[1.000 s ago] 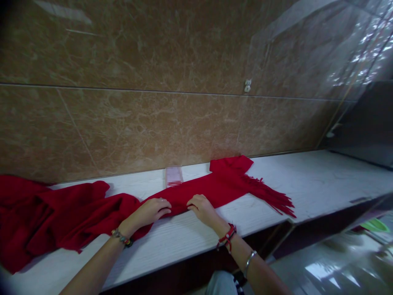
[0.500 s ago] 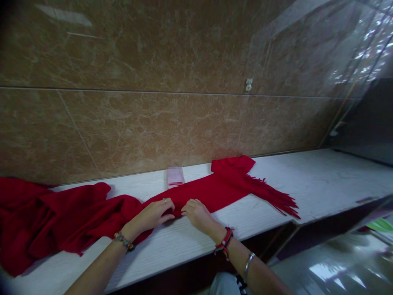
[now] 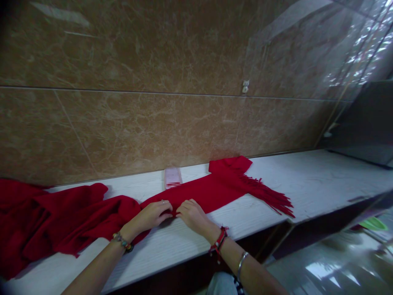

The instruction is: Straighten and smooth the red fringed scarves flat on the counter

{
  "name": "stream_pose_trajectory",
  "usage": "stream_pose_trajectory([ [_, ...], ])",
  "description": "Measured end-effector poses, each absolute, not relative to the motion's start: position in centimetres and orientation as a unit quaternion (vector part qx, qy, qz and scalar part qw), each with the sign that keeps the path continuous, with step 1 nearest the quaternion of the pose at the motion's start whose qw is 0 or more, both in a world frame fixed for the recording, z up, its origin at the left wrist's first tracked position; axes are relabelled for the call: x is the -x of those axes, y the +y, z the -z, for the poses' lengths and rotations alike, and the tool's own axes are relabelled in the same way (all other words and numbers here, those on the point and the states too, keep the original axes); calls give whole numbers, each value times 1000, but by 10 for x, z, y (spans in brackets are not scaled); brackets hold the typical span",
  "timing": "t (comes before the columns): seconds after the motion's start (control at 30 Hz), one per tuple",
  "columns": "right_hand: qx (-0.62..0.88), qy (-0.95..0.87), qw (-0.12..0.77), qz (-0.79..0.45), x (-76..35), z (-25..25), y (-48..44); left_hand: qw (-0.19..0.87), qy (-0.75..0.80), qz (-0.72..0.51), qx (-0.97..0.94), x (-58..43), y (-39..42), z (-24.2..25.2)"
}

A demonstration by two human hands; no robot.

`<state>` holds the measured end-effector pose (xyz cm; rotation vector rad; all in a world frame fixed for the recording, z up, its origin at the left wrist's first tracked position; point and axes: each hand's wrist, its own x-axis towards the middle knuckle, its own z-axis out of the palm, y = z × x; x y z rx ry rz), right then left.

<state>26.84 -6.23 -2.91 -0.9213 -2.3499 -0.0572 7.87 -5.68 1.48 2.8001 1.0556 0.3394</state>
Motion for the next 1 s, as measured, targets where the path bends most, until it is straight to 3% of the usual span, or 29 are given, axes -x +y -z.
stream_pose_trajectory([
  [0.47, 275, -933, 205, 109, -278, 25, -82, 141, 262, -87, -951, -72, -66, -26],
  [0.7, 267, -938, 191, 112, -278, 26, -82, 114, 258, -68, -957, -70, -64, -21],
  [0.93, 272, -938, 184, 114, -278, 23, -85, -9, 384, -56, -922, -57, -52, -20],
  [1.0, 270, -938, 184, 116, -279, 24, -85, 8, 361, -73, -930, -59, -54, -21],
])
